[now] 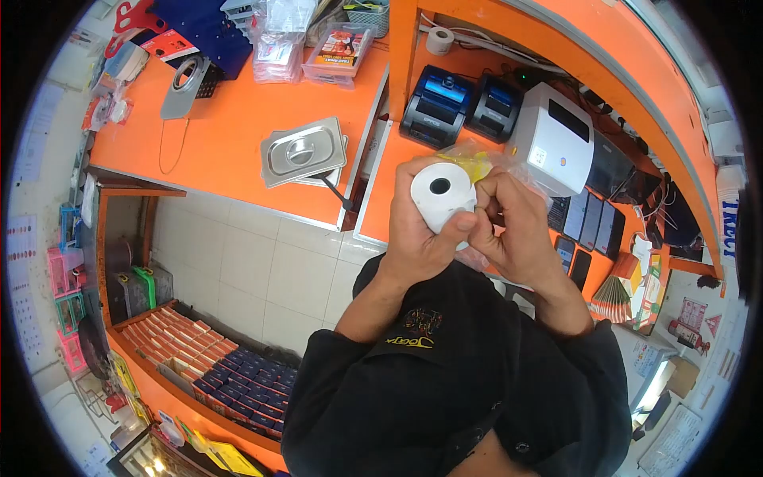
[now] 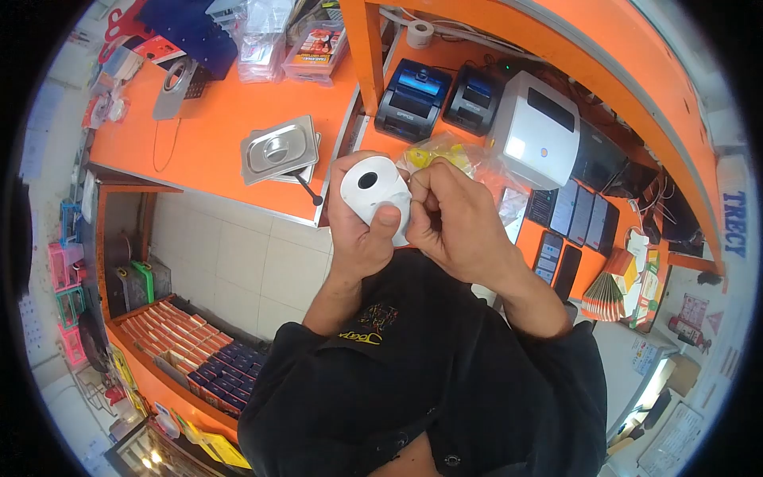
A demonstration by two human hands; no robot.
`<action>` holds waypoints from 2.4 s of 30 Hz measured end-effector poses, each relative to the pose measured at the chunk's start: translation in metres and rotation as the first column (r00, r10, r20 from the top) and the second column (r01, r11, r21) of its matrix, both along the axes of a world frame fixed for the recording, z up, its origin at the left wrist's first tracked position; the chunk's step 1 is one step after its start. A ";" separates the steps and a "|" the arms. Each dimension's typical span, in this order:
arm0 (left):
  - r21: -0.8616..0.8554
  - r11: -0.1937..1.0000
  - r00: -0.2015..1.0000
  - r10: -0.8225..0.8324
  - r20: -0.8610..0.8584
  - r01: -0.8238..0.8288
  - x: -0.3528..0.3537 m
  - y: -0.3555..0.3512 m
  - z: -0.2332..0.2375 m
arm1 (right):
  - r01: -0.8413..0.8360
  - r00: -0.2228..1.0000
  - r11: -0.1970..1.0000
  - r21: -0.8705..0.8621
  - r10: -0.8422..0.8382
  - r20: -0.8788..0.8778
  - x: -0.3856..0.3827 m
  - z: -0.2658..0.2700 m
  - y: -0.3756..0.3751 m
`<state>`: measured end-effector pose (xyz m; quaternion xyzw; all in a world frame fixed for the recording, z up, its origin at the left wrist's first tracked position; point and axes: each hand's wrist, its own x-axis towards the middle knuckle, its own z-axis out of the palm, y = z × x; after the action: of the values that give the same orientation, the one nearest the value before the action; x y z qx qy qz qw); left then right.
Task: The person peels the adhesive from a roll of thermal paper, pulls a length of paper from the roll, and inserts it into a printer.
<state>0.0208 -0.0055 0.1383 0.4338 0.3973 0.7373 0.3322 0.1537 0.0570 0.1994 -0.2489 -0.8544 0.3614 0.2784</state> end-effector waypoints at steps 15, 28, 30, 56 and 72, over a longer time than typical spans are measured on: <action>0.028 0.984 0.966 -0.176 0.191 0.174 0.002 -0.001 0.001 | -0.116 0.908 0.955 -0.272 -0.008 -0.418 0.003 -0.020 0.005; 0.060 0.995 0.993 -0.082 0.089 0.076 0.008 -0.001 0.011 | -0.069 0.889 0.898 -0.434 -0.142 -0.435 -0.002 -0.025 0.003; 0.041 0.989 0.964 -0.145 0.224 0.139 0.009 -0.002 0.010 | -0.120 0.891 0.878 -0.463 -0.111 -0.441 0.003 -0.019 0.001; 0.029 0.999 0.990 -0.045 0.131 0.042 0.021 0.002 0.016 | -0.027 0.923 0.929 -0.368 -0.118 -0.365 0.010 -0.008 0.003; 0.056 0.940 0.821 -0.323 0.471 0.338 0.017 0.011 0.016 | -0.076 0.916 0.968 -0.239 -0.027 -0.400 0.020 0.002 0.007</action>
<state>0.0378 0.0055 0.1541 0.2979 0.2340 0.7458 0.5480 0.1735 0.0636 0.2017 -0.1918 -0.7299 0.5129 0.4091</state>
